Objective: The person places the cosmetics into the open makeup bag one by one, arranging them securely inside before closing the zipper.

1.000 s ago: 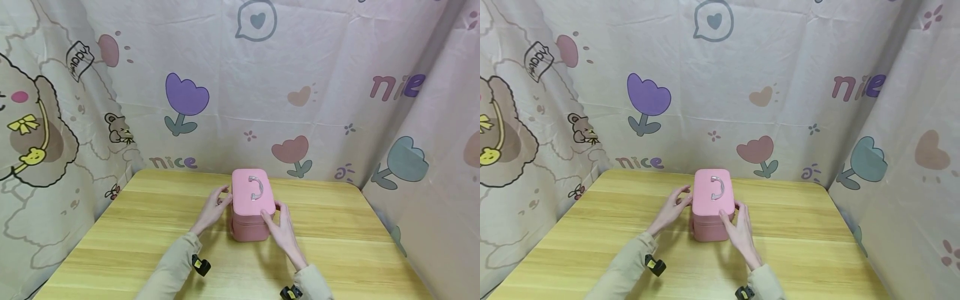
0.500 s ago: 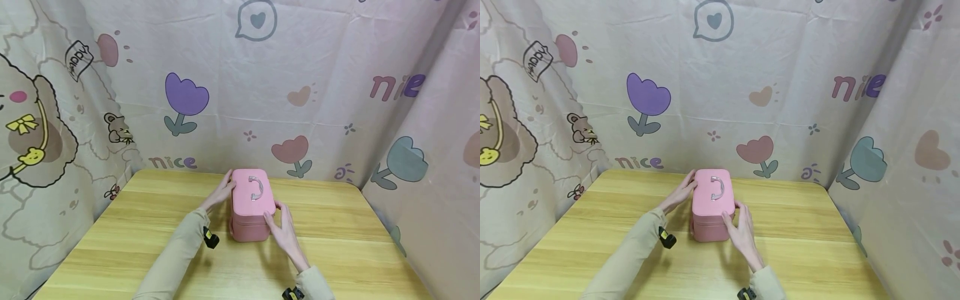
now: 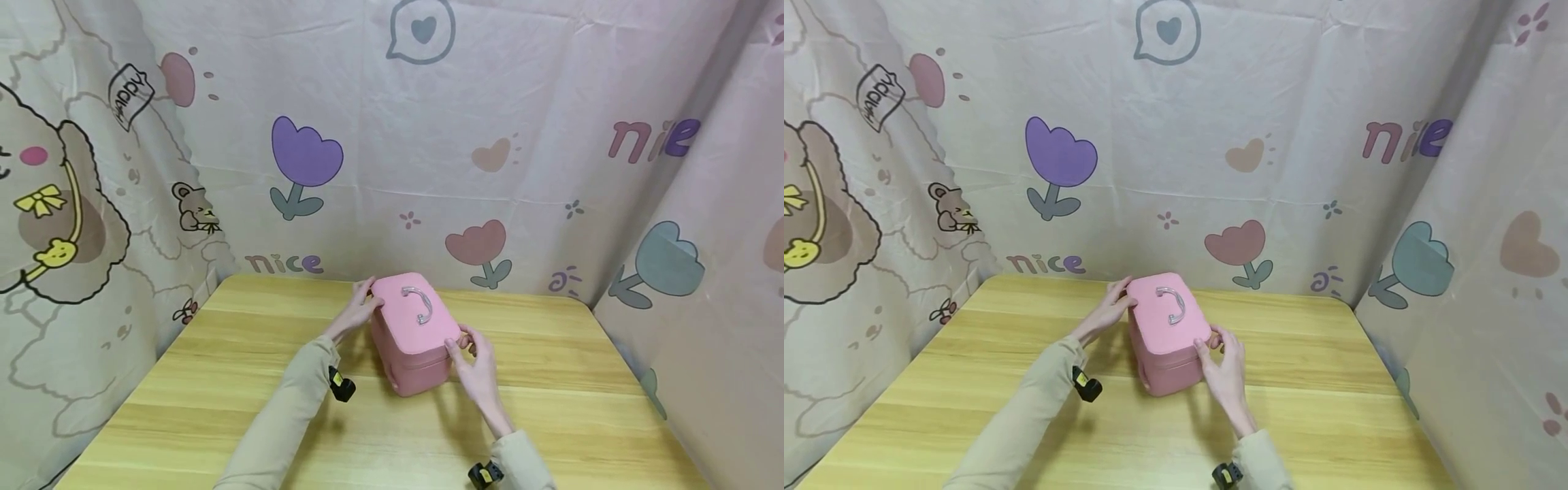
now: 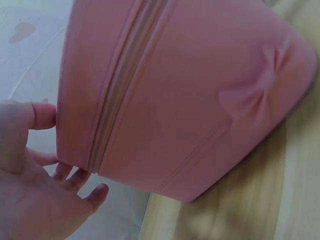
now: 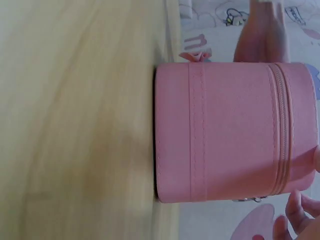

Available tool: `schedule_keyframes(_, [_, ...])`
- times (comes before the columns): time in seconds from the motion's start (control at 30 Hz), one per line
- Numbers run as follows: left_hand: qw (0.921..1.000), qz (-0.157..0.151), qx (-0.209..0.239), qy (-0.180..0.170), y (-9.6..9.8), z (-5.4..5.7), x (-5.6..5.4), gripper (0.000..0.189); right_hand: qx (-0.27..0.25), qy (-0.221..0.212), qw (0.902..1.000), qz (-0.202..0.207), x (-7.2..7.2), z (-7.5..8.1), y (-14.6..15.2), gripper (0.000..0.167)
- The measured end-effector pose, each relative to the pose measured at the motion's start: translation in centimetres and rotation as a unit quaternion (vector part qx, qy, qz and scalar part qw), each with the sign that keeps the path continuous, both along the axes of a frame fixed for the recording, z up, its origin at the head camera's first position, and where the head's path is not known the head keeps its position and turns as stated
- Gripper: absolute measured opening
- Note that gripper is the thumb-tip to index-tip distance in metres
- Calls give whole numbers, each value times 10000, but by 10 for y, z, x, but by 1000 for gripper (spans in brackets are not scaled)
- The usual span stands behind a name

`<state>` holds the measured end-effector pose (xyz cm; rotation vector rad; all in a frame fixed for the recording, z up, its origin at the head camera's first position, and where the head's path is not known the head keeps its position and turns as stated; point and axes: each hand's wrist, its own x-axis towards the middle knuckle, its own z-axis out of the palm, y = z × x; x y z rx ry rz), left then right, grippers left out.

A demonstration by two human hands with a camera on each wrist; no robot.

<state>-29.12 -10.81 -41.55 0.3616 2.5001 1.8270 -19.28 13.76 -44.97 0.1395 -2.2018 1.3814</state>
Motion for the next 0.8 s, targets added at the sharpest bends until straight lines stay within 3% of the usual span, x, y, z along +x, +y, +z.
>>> schedule_keyframes(0.23, [9986, 454, -58, 269, -9, -2, 18, 52, -466, -372, 9981, -162, -11, 6, 16, 29])
schedule_keyframes(0.37, [9983, 553, -45, 173, -15, -2, 31, 46, -457, -474, 9974, -288, -16, 8, 21, 27])
schedule_keyframes(0.63, [9935, 953, -503, 357, -16, -2, 62, 42, -836, -888, 9923, 227, -30, 15, 32, 34])
schedule_keyframes(0.8, [9907, 1175, -501, 466, -12, -2, 80, 42, -970, -1094, 9876, 575, -37, 18, 36, 39])
